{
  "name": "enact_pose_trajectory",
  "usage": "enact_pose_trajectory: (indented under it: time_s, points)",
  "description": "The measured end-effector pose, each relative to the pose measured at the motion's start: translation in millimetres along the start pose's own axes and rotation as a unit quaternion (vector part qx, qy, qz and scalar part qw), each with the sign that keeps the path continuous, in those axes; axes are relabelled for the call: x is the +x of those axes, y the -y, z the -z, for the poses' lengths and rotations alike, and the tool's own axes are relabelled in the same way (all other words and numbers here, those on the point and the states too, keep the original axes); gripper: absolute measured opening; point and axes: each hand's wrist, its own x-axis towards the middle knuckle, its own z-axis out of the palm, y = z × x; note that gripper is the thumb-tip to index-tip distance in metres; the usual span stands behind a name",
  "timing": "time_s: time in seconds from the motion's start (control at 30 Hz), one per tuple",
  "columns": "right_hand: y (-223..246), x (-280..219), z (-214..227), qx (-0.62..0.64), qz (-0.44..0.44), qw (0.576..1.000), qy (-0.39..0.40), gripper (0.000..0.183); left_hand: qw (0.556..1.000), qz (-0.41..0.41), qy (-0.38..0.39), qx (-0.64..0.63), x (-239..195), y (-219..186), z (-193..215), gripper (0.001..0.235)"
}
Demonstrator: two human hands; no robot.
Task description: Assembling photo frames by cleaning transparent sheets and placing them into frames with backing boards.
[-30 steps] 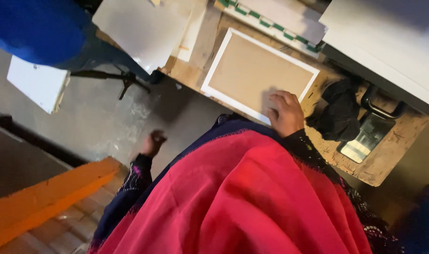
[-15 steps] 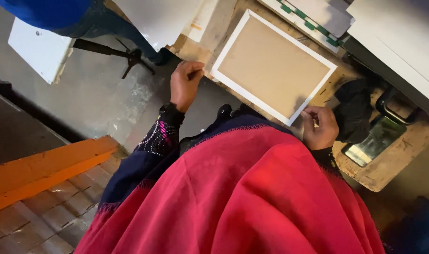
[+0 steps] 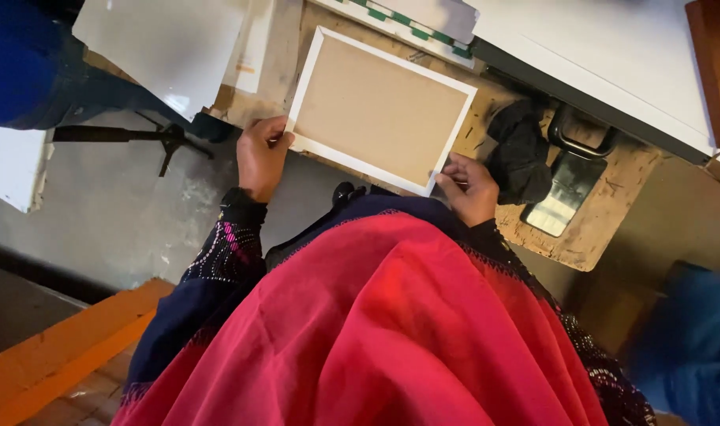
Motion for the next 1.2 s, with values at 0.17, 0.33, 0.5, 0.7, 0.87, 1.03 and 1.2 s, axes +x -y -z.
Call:
enact_pose_trajectory:
  time_s: [0.17,0.33,0.5,0.7,0.87,1.03,1.2]
  points:
    - [-10.4,3.5,-7.0,0.006,-0.008,1.0,0.003,0.043,1.0,-0.001,-0.012,0.016,3.8,8.4,-6.2,0.025]
    - [-18.0,5.5,-8.8,-0.009,-0.032,0.999,0.008,0.051,0.998,0.007,-0.03,0.052,5.4,10.5,-12.0,0.025]
    - [-12.4,5.9,-9.5,-0.037,-0.052,0.998,0.011,0.052,0.994,0.053,-0.026,0.091,8.6,15.4,-18.2,0.024]
    - [-7.3,5.9,-6.8,0.064,-0.066,0.995,0.03,0.073,0.991,0.04,0.0,0.124,28.7,21.1,-16.3,0.016]
    - [25.1,1.3,-20.1,0.177,-0.134,0.974,0.038,0.079,0.992,0.023,-0.024,0.118,42.5,77.8,-53.0,0.02]
    - [-68.6,10.9,-10.1,0.247,-0.181,0.949,0.069,0.085,0.99,0.024,0.005,0.14,34.3,42.0,-44.2,0.027]
    - [-97.9,16.6,-9.8,0.237,-0.142,0.951,0.137,0.092,0.989,0.021,-0.001,0.145,38.1,38.8,-45.8,0.031]
